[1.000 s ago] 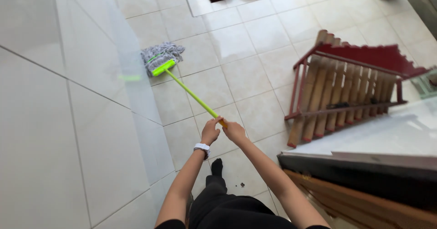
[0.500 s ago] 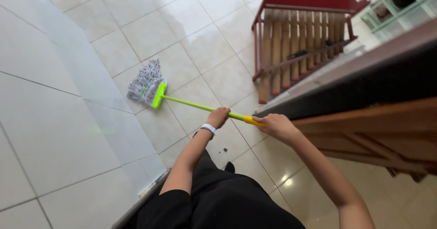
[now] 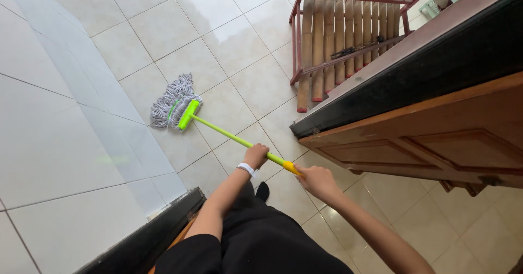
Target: Mopping the tiled floor across different rooms using a standard mop
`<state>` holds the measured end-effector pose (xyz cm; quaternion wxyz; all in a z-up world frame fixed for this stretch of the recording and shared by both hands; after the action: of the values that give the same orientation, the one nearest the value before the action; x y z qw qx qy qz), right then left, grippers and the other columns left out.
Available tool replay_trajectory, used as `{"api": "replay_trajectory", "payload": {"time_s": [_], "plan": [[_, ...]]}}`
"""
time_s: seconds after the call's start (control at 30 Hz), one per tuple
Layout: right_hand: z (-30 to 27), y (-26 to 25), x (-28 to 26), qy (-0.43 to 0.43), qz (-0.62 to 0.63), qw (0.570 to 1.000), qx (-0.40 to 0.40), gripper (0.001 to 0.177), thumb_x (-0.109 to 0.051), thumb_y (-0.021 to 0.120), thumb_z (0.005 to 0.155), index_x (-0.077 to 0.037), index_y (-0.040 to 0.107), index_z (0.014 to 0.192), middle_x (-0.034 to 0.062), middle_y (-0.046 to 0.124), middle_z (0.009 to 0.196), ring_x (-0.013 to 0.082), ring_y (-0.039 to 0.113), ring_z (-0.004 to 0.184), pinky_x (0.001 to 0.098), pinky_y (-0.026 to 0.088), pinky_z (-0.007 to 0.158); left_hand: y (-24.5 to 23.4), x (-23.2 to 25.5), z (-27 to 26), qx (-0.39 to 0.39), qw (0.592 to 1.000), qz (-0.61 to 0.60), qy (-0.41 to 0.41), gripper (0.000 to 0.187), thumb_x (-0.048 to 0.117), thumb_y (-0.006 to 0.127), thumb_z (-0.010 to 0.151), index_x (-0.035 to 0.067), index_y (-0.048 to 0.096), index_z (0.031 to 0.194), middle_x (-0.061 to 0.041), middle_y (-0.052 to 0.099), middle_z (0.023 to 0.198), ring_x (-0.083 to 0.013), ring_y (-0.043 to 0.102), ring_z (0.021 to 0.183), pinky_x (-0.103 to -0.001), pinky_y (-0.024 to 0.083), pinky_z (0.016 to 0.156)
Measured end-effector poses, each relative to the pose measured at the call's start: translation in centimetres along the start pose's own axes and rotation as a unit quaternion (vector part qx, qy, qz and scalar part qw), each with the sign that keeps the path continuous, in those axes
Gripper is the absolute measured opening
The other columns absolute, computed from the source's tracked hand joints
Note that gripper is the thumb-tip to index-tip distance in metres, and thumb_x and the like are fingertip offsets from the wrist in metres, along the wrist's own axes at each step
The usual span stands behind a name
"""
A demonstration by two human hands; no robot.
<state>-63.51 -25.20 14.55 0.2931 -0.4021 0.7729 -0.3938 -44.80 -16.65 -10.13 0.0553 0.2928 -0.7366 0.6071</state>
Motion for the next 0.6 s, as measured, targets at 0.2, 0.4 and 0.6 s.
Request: {"api": "replay_trajectory", "payload": {"time_s": [0.2, 0.4, 0.6], "plan": [[7.1, 0.7, -3.9, -0.013, 0.020, 0.999, 0.042, 0.041, -0.040, 0.057, 0.097, -0.034, 0.061, 0.137, 0.0151, 0.075, 0.087, 0.0355, 0.075, 0.088, 0.0457, 0.058, 0.075, -3.5, -7.5, 0.8, -0.005, 0.996, -0.012, -0.090, 0.016, 0.021, 0.070, 0.085, 0.018, 0.072, 0.100, -0.006, 0.070, 0.098, -0.0300, 0.069, 0.106, -0.047, 0.061, 0.089], [16.2, -0.2, -11.5, -0.062, 0.053, 0.995, 0.057, 0.039, -0.033, 0.055, 0.099, -0.026, 0.061, 0.137, 0.0181, 0.073, 0.086, 0.0396, 0.075, 0.087, 0.0500, 0.058, 0.075, -7.4, -17.5, 1.3, -0.019, 0.972, -0.011, -0.234, 0.022, 0.018, 0.060, 0.094, 0.023, 0.065, 0.115, -0.005, 0.063, 0.120, -0.0278, 0.067, 0.117, -0.050, 0.057, 0.097], [25.0, 2.8, -17.3, -0.088, 0.060, 0.990, 0.092, 0.035, -0.029, 0.053, 0.099, -0.022, 0.065, 0.131, 0.0180, 0.073, 0.083, 0.0381, 0.075, 0.083, 0.0493, 0.059, 0.072, -11.1, -23.4, -0.6, -0.003, 0.946, -0.049, -0.319, 0.031, 0.008, 0.049, 0.099, 0.025, 0.054, 0.125, -0.007, 0.061, 0.129, -0.0321, 0.063, 0.123, -0.056, 0.050, 0.102]]}}
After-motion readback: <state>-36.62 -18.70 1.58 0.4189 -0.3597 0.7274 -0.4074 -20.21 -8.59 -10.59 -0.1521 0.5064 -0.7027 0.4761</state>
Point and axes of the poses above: each hand's wrist, its own z-axis towards the middle knuckle, its own y-axis out of the palm, x = y × z, the point moved 3 cm from there along z, towards the middle knuckle
